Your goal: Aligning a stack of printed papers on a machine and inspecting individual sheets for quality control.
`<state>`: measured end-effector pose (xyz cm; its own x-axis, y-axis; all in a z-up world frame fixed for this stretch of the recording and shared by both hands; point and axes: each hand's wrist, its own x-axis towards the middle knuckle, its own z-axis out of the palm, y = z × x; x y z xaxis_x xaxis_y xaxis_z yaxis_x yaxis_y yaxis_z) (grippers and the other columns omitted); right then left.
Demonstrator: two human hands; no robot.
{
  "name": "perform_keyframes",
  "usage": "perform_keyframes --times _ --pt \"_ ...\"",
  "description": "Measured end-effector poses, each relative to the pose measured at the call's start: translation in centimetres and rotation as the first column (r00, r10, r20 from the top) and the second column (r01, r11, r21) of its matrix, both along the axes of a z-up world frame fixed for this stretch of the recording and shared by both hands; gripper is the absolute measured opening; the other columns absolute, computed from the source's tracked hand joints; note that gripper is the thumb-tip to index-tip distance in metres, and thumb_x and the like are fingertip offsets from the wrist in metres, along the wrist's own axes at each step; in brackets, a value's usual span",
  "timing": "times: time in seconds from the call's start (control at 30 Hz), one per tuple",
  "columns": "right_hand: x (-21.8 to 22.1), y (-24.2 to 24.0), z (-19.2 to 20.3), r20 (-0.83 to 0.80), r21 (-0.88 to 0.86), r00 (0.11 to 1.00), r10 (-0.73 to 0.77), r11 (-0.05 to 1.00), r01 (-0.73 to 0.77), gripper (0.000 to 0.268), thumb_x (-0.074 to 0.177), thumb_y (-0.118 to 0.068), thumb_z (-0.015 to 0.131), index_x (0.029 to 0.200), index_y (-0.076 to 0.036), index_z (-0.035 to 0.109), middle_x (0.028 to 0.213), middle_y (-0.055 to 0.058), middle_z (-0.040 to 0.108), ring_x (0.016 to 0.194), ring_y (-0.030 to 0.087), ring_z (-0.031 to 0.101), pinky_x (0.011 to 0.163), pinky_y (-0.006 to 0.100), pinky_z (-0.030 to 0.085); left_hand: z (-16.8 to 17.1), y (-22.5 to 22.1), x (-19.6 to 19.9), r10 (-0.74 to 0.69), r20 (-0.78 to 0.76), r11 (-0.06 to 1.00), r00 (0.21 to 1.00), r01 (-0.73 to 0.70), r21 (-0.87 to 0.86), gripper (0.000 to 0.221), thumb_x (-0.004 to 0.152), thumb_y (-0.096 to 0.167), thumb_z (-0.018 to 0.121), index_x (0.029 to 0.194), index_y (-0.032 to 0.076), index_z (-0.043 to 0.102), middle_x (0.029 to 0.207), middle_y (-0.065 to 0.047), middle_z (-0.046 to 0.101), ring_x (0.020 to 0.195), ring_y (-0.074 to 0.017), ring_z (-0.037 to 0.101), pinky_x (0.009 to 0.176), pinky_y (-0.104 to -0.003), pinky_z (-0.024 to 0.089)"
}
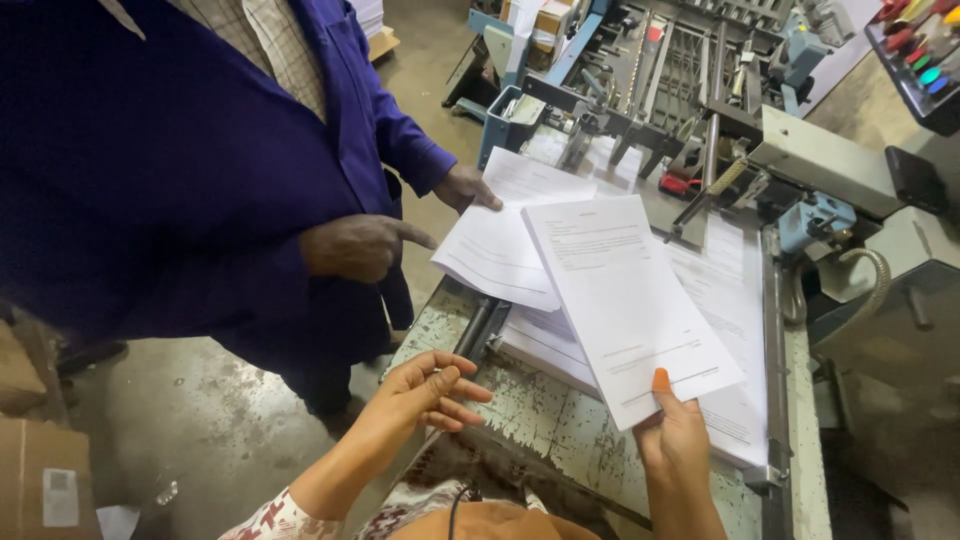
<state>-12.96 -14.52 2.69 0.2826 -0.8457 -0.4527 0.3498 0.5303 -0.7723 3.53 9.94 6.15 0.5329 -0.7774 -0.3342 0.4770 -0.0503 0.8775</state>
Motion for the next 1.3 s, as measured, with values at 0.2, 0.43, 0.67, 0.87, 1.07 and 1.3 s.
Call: perform_keyframes --times 0.2,0.43,0.67,0.87,1.07,1.3 --pt "2.8 2.5 3.7 0.026 0.02 1.0 0.015 1.0 -0.016 0.045 0.095 -0.009 0.047 0.139 -0.011 0.042 0.129 0.011 0.058 0.121 0.026 0.055 0.103 0.042 0.05 -0.5 0.7 -0.1 -0.01 0.044 1.0 0.999 0.01 -0.014 0.032 0.087 0.03 0.057 0.105 0.004 0.061 0.1 -0.022 0.078 0.073 -0.0264 0.074 0.062 -0.029 0.056" --pt "6.7 2.6 4.5 0.094 0.067 0.994 0.051 0.996 -0.057 0.04 0.095 -0.004 0.049 0.134 -0.006 0.043 0.124 0.014 0.059 0.117 0.026 0.056 0.098 0.039 0.054 0.3 1.9 -0.3 0.043 0.046 0.995 0.998 -0.047 0.089 0.033 0.086 0.026 0.057 0.107 0.001 0.065 0.101 -0.023 0.078 0.073 -0.0298 0.075 0.067 -0.034 0.057" --pt "11.2 -1.0 1.7 0.19 -0.079 0.979 0.071 0.995 -0.056 0.05 0.088 -0.007 0.056 0.137 -0.01 0.048 0.132 0.006 0.06 0.118 0.024 0.057 0.096 0.039 0.051 -3.1 0.8 2.3 0.114 0.002 0.987 0.994 -0.113 0.117 0.033 0.084 0.024 0.061 0.105 0.0 0.065 0.099 -0.026 0.081 0.069 -0.0309 0.076 0.057 -0.029 0.055" --pt "13.5 -1.9 -0.2 0.104 -0.084 0.991 0.081 0.994 -0.072 0.045 0.085 -0.007 0.058 0.13 -0.005 0.053 0.13 0.01 0.062 0.121 0.026 0.058 0.101 0.041 0.05 -3.4 -2.1 3.2 0.018 -0.028 0.993 0.999 -0.015 0.119 0.029 0.086 0.023 0.059 0.105 0.002 0.065 0.096 -0.022 0.08 0.07 -0.0269 0.075 0.062 -0.029 0.055" --pt "14.8 -0.8 1.6 0.004 -0.094 0.992 0.13 0.987 -0.129 0.058 0.085 -0.01 0.054 0.141 -0.005 0.043 0.14 0.008 0.054 0.129 0.025 0.051 0.111 0.038 0.041 -2.7 -3.2 3.6 -0.267 0.11 0.963 0.957 0.269 -0.01 0.024 0.088 0.025 0.061 0.105 0.008 0.064 0.097 -0.012 0.081 0.077 -0.0177 0.076 0.065 -0.025 0.058" --pt "16.6 -2.9 -3.9 0.165 -0.135 0.981 0.104 0.987 -0.082 0.053 0.079 -0.006 0.062 0.132 0.0 0.052 0.13 0.015 0.061 0.117 0.028 0.058 0.101 0.039 0.047 -3.1 -5.3 2.1 -0.533 0.069 0.837 0.843 0.537 -0.105 0.019 0.092 0.017 0.062 0.108 0.007 0.06 0.102 -0.008 0.073 0.088 -0.0108 0.068 0.081 -0.022 0.053"
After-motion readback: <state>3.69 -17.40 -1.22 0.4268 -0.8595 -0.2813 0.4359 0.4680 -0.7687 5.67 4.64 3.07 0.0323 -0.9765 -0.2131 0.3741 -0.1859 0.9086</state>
